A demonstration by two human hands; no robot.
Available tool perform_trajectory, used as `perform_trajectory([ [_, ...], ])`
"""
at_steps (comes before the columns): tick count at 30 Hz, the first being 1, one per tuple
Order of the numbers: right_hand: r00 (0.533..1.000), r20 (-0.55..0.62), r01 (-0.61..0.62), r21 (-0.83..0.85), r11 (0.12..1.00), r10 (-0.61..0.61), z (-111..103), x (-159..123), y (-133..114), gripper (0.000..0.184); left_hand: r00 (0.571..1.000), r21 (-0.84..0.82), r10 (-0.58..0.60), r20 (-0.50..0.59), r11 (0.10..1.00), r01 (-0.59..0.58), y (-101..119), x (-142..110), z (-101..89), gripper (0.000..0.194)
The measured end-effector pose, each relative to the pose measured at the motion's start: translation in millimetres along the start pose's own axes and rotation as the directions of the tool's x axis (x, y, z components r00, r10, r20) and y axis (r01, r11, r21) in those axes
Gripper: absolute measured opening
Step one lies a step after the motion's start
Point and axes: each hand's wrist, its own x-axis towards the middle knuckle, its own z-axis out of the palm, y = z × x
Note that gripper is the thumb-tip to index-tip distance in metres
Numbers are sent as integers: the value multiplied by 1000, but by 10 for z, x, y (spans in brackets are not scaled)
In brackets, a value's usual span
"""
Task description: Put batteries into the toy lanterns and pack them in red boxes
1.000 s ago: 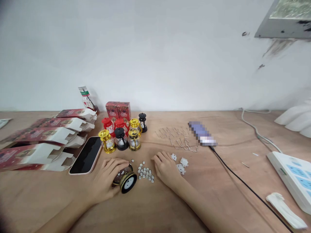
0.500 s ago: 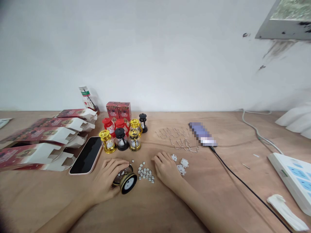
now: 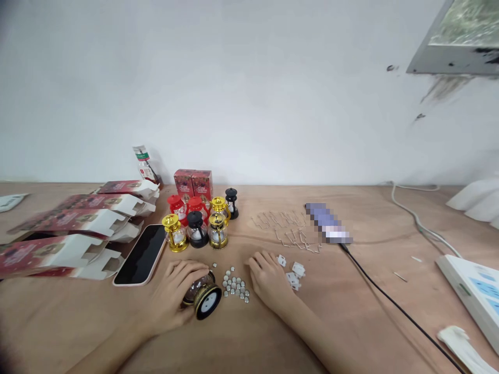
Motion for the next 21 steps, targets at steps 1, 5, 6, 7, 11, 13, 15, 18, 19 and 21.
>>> perform_trajectory([
  [1, 1000, -6, 5, 0, 1000, -5, 1, 1, -1, 24, 1000, 1, -2, 1, 1000, 2, 1, 0, 0, 66],
  [5, 1000, -10, 12, 2, 1000, -12, 5, 3, 4, 23, 1000, -6, -3, -2, 1000, 3, 0, 1, 10, 67],
  [6, 1000, -9, 12, 1, 1000, -12, 6, 2, 7, 22, 1000, -9, -5, -3, 1000, 5, -1, 1, 14, 68],
  [7, 1000, -6, 11, -2, 1000, -11, 8, 1, 9, 22, 1000, -11, -6, -3, 1000, 6, -1, 1, 16, 68],
  [11, 1000, 7, -2, -17, 1000, 2, 15, -6, 11, 25, 1000, -10, -15, 6, 1000, 15, 3, -2, 14, 67],
  [13, 1000, 11, -6, -16, 1000, 6, 15, -7, 8, 26, 1000, -10, -23, 15, 1000, 23, 7, -3, 5, 67],
  [15, 1000, 12, -6, -8, 1000, 6, 12, -6, 6, 26, 999, -9, -31, 23, 999, 31, 11, -5, -3, 66],
  [18, 1000, 24, -8, 11, 1000, 7, 6, -4, 7, 25, 999, -14, -31, 17, 999, 31, 14, -7, -7, 67],
  [19, 1000, 29, -10, 16, 1000, 10, 6, -4, 7, 25, 999, -14, -30, 16, 999, 31, 14, -6, -6, 67],
  [21, 999, 31, -13, 21, 1000, 13, 8, -4, 9, 25, 999, -9, -30, 17, 999, 31, 15, -3, -2, 67],
])
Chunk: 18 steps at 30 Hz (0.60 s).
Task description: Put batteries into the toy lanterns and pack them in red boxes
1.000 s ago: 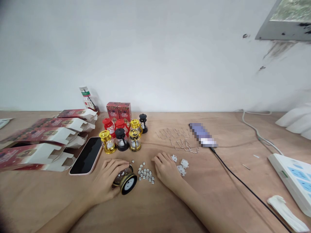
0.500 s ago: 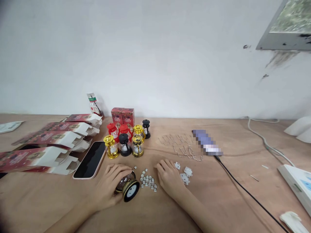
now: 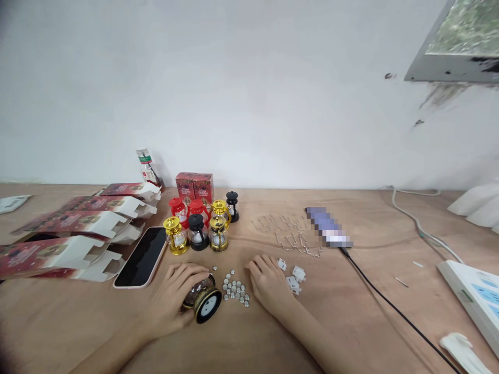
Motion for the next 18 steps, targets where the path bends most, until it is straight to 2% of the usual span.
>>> perform_trajectory([
  [12, 999, 42, -25, -14, 1000, 25, -5, 10, 4, 21, 997, 27, 66, -44, 998, -65, -47, 12, 14, 66],
  [18, 997, 64, -46, -27, 999, 48, 13, -3, 12, 20, 997, 36, 70, -28, 997, -69, -57, 18, 16, 67],
])
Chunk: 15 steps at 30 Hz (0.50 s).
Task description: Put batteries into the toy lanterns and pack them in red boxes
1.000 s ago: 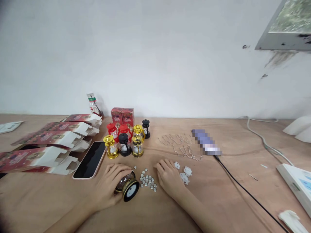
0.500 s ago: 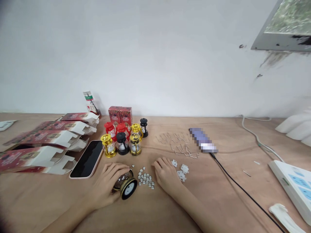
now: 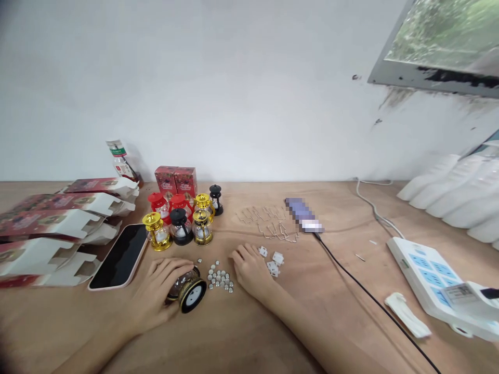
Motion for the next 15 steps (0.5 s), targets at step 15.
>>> perform_trajectory([
  [15, 969, -170, 190, 61, 980, -177, -101, 40, -66, 25, 1000, -11, 1, -20, 1000, -2, 6, 0, -2, 65],
])
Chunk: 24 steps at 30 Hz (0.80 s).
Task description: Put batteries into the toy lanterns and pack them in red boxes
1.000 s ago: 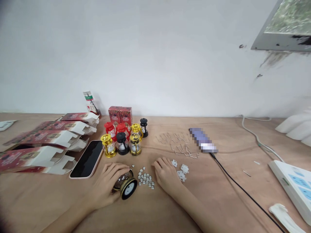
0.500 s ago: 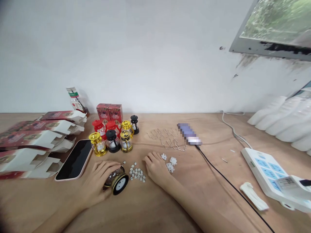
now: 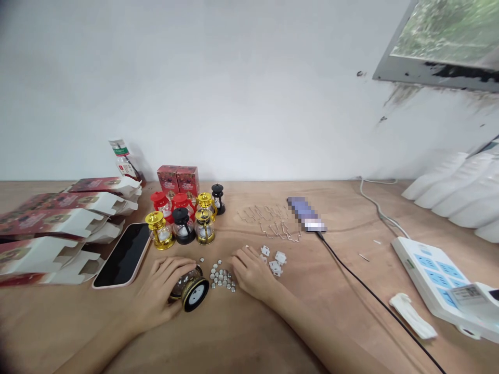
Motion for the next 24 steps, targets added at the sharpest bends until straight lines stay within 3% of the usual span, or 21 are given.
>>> perform_trajectory([
  [4, 993, 109, 36, 69, 997, -44, -28, 13, -4, 25, 999, 4, -22, 32, 1000, 22, 6, 2, -5, 68],
  [8, 979, 205, -13, 61, 998, 0, -19, 20, 14, 21, 999, 17, -25, 34, 1000, 25, 4, 3, -12, 66],
  [24, 980, 196, -46, 19, 999, 42, -13, 38, 14, 15, 1000, 43, 25, 13, 999, -26, -5, 6, -22, 70],
])
